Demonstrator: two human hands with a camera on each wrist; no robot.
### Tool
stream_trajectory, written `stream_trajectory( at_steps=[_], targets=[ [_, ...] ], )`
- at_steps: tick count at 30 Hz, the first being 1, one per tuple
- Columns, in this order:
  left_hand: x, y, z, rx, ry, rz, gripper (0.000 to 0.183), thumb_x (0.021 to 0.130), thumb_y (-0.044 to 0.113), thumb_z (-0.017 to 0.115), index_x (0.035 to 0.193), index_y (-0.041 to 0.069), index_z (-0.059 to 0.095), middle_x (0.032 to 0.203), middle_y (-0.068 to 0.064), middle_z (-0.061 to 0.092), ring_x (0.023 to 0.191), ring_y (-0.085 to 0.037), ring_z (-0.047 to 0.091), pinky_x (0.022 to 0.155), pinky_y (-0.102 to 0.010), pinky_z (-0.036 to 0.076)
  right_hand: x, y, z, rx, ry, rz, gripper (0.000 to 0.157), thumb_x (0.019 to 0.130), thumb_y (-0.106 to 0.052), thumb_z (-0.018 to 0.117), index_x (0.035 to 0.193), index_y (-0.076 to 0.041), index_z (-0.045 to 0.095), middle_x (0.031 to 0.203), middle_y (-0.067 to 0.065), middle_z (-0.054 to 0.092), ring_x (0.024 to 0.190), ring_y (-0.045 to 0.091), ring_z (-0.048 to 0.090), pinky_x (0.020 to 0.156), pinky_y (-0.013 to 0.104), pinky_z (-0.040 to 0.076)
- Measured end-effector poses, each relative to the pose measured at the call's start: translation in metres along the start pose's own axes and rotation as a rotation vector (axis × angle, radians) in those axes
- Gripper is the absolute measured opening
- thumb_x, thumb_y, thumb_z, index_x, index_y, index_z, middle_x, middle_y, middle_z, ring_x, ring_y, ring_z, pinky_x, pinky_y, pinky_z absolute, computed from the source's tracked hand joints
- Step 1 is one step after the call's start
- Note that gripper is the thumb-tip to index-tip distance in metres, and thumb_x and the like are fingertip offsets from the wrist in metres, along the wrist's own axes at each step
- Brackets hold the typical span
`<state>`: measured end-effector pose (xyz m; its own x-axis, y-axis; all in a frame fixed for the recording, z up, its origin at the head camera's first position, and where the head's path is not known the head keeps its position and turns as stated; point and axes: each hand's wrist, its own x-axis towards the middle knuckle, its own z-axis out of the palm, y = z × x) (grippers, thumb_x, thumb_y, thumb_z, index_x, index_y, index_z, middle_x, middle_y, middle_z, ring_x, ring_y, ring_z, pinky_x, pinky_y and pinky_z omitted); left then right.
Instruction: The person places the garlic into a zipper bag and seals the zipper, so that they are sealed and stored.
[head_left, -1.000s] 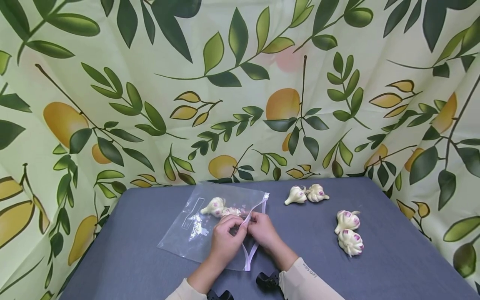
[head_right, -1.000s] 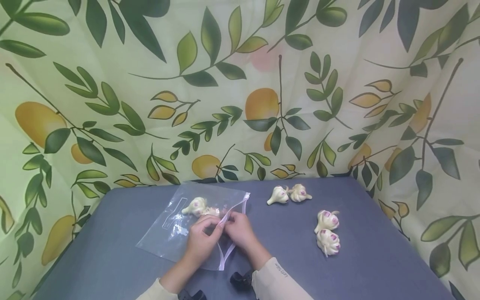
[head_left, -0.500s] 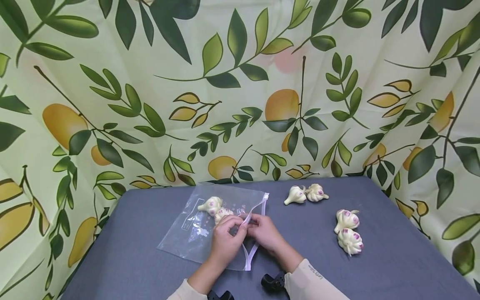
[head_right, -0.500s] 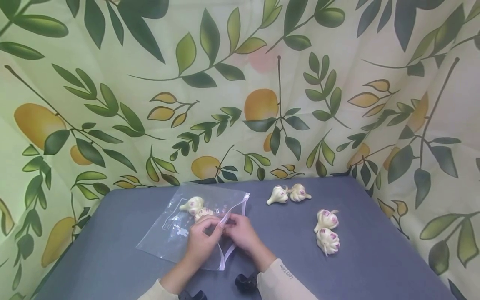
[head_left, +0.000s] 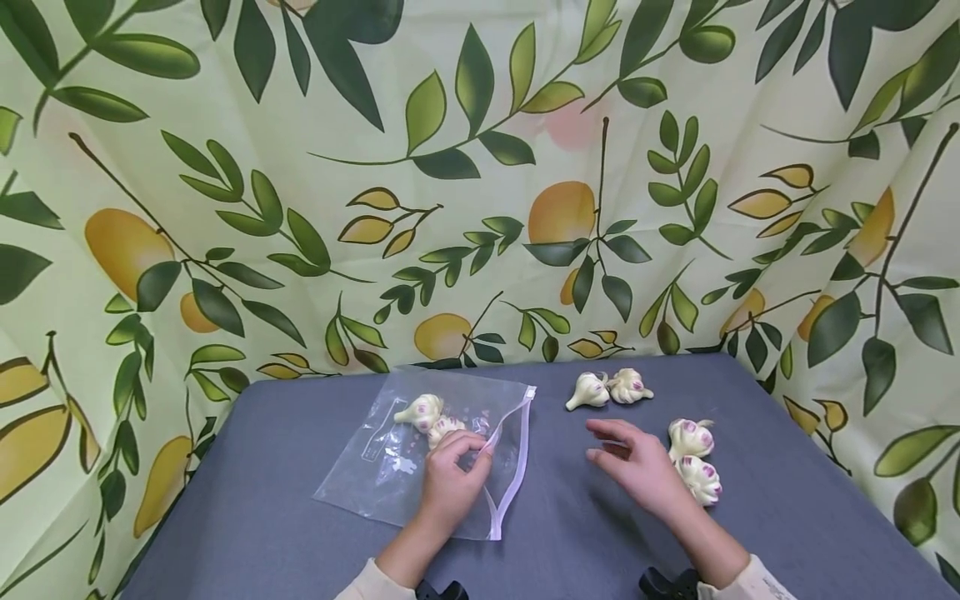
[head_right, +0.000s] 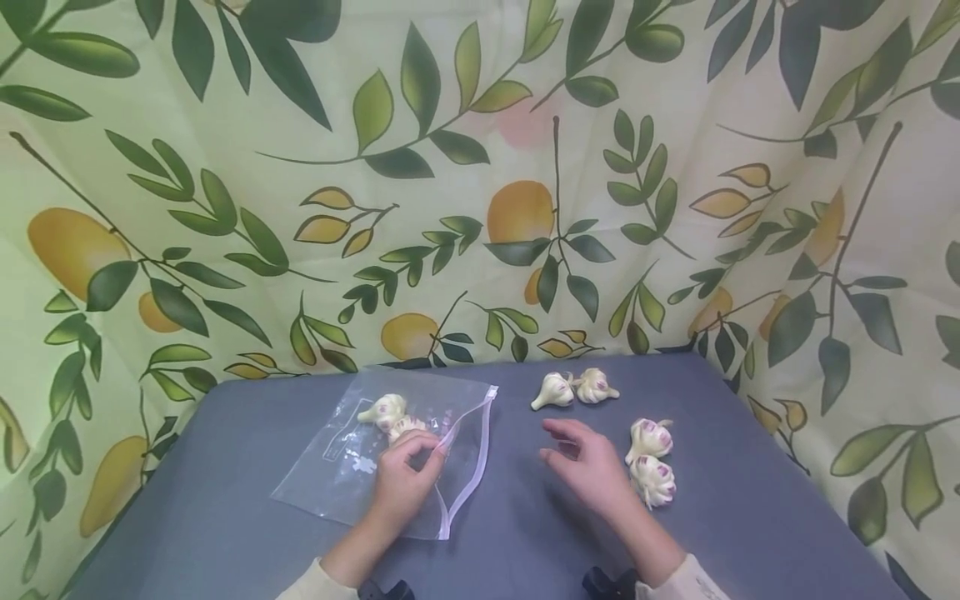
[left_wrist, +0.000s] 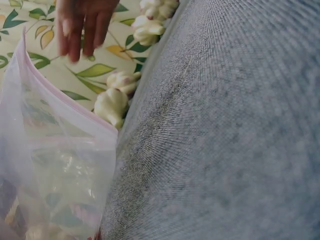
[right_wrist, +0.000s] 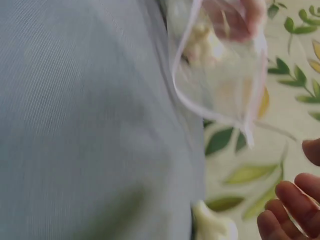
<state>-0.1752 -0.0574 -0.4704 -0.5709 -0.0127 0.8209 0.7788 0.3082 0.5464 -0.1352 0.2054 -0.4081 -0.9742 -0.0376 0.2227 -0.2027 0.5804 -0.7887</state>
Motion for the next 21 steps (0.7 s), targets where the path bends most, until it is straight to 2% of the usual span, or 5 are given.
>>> stream_trajectory(
  at_steps=[7, 10, 14, 17, 21],
  targets=[
    [0.000, 0.005, 0.000, -0.002, -0.011, -0.026, 0.016, 0.071, -0.006, 0.076, 0.075, 0.010, 0.072, 0.079, -0.004, 0.071, 0.076, -0.019, 0.066, 0.076, -0.021, 0.051, -0.026, 0.016, -0.063, -0.278, 0.131, 0.057, 0.043, 0.090, -0.032, 0.072, 0.126, -0.010, 0.065, 0.123, 0.011, 0.067, 0.104, 0.029, 0.064, 0.076, 0.031, 0.055],
    [0.001, 0.005, -0.001, -0.012, -0.018, -0.036, 0.015, 0.072, -0.005, 0.075, 0.076, 0.010, 0.072, 0.080, -0.004, 0.072, 0.076, -0.019, 0.066, 0.077, -0.021, 0.051, -0.036, 0.029, -0.086, -0.337, 0.180, 0.077, 0.045, 0.088, -0.035, 0.073, 0.125, -0.010, 0.066, 0.123, 0.012, 0.065, 0.099, 0.006, 0.062, 0.076, 0.023, 0.052],
    [0.001, 0.004, -0.001, -0.014, -0.025, -0.045, 0.012, 0.075, -0.002, 0.074, 0.076, 0.010, 0.072, 0.081, -0.004, 0.072, 0.077, -0.018, 0.066, 0.077, -0.020, 0.051, -0.048, 0.051, -0.103, -0.386, 0.222, 0.088, 0.045, 0.085, -0.034, 0.076, 0.121, -0.009, 0.068, 0.118, 0.014, 0.065, 0.086, -0.025, 0.040, 0.067, 0.012, 0.048],
    [0.001, 0.004, -0.001, -0.008, -0.022, -0.032, 0.011, 0.075, -0.001, 0.074, 0.076, 0.009, 0.072, 0.080, -0.006, 0.072, 0.077, -0.018, 0.067, 0.078, -0.020, 0.051, -0.054, 0.066, -0.109, -0.411, 0.184, 0.107, 0.049, 0.084, -0.036, 0.077, 0.121, -0.006, 0.067, 0.118, 0.016, 0.064, 0.085, -0.028, 0.034, 0.064, 0.016, 0.050],
    [0.000, 0.004, -0.002, -0.011, -0.019, -0.033, 0.011, 0.075, -0.002, 0.074, 0.076, 0.009, 0.072, 0.080, -0.006, 0.072, 0.077, -0.019, 0.066, 0.078, -0.020, 0.051, -0.059, 0.082, -0.111, -0.418, 0.107, 0.128, 0.055, 0.081, -0.038, 0.079, 0.123, -0.004, 0.065, 0.121, 0.019, 0.063, 0.087, -0.021, 0.043, 0.066, 0.024, 0.054]
  ],
)
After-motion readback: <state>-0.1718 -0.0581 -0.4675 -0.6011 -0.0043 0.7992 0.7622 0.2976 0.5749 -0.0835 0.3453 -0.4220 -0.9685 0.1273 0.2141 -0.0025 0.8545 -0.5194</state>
